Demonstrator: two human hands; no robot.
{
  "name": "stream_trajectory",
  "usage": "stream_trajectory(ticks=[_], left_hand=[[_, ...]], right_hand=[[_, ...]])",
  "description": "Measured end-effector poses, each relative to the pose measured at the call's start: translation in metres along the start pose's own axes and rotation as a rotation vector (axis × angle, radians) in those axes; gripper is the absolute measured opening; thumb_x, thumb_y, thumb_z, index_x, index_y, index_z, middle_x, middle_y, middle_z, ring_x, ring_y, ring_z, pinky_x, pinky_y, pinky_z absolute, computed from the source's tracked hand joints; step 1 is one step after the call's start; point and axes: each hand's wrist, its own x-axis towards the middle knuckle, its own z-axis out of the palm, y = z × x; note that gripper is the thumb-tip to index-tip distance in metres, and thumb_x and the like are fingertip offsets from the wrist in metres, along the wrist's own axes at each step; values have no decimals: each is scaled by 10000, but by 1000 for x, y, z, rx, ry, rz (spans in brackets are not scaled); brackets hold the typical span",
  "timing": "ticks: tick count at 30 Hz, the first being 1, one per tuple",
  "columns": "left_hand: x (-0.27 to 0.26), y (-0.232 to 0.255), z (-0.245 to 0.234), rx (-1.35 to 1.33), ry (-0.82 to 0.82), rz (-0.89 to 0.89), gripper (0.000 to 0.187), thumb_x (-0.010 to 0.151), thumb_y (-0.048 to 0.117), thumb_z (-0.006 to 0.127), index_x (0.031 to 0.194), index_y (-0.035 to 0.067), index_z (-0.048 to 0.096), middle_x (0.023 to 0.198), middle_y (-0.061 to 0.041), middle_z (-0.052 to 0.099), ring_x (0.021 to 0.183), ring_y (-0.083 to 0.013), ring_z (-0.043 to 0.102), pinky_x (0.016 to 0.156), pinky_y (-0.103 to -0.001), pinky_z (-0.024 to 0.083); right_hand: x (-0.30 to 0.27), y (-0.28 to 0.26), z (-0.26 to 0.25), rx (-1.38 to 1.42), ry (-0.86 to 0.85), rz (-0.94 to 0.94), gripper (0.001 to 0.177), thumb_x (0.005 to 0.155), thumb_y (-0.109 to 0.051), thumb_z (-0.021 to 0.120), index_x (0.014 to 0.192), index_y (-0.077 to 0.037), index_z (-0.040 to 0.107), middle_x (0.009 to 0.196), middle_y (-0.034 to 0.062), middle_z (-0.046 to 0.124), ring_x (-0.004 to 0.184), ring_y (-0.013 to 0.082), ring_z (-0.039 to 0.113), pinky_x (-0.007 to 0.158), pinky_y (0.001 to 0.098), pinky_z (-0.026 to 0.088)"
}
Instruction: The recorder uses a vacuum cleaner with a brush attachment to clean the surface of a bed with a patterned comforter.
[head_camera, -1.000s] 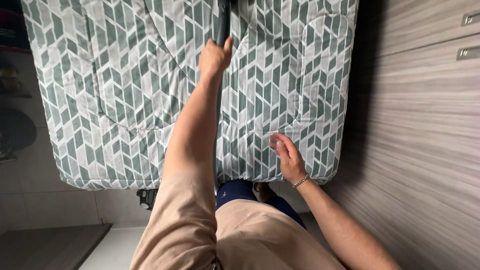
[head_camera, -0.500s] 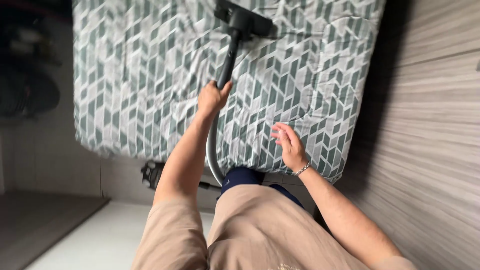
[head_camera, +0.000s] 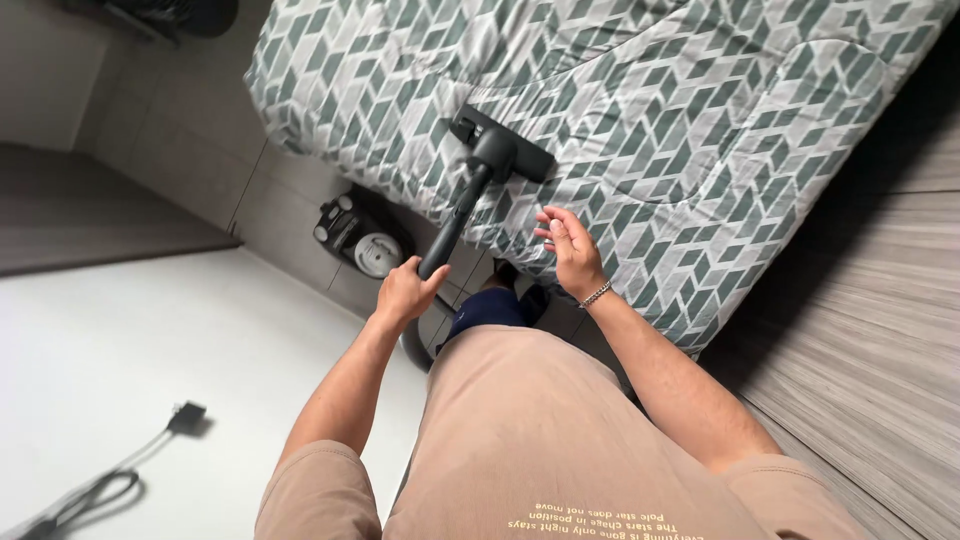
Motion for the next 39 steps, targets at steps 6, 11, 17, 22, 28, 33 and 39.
stream_trajectory(ticks=[6,11,17,22,28,33,39], left_hand=[[-56,-50,-6,-11,12,-31,616,829,637,679,1015,51,721,830,-179,744,853,-374,732,770,-498,563],[-79,-50,-16,-10,-47,-119,606,841,631,669,1034,58,708,758,-175,746,763,-343,762,736,-468,579],[-25,-21,2,-25,56,21,622,844,632,675,1021,38,731,795,-182,753,826,-372,745,765,-473,572],[73,31,13,-14,147,153,666,846,637,671,1117,31,712,861,-226,743,894,-422,718,796,-509,560],[168,122,-26,68,46,200,687,873,667,636,1107,26,715,942,-241,747,974,-434,708,874,-519,546],[237,183,-33,69,59,284,687,834,662,647,1139,47,689,969,-248,730,964,-446,696,854,-539,539],[305,267,-22,111,65,374,702,873,688,633,1026,6,687,987,-275,723,999,-462,688,873,-551,531]], right_hand=[[-13,6,27,-48,-95,-31,383,1098,-277,409,1383,-66,553,1321,61,680,1117,164,702,902,306,553],[-13,-6,24,-57,-94,-26,385,1099,-273,409,1384,-62,560,1316,69,678,1123,167,695,912,305,555],[9,-13,4,-65,-1,-7,391,1100,-285,400,1381,-62,558,1325,74,672,1124,171,692,915,314,546],[42,-22,-7,-54,67,8,394,1099,-297,399,1370,-62,563,1326,90,674,1138,184,694,922,322,549],[89,-43,-19,-54,162,31,408,1098,-319,380,1379,-74,545,1352,82,668,1169,193,692,938,336,546],[120,-51,-29,-16,255,51,428,1096,-344,387,1388,-73,545,1346,92,676,1157,208,701,934,347,549],[127,-62,-41,-1,351,94,436,1101,-354,379,1384,-71,550,1343,106,679,1172,225,703,953,364,560]])
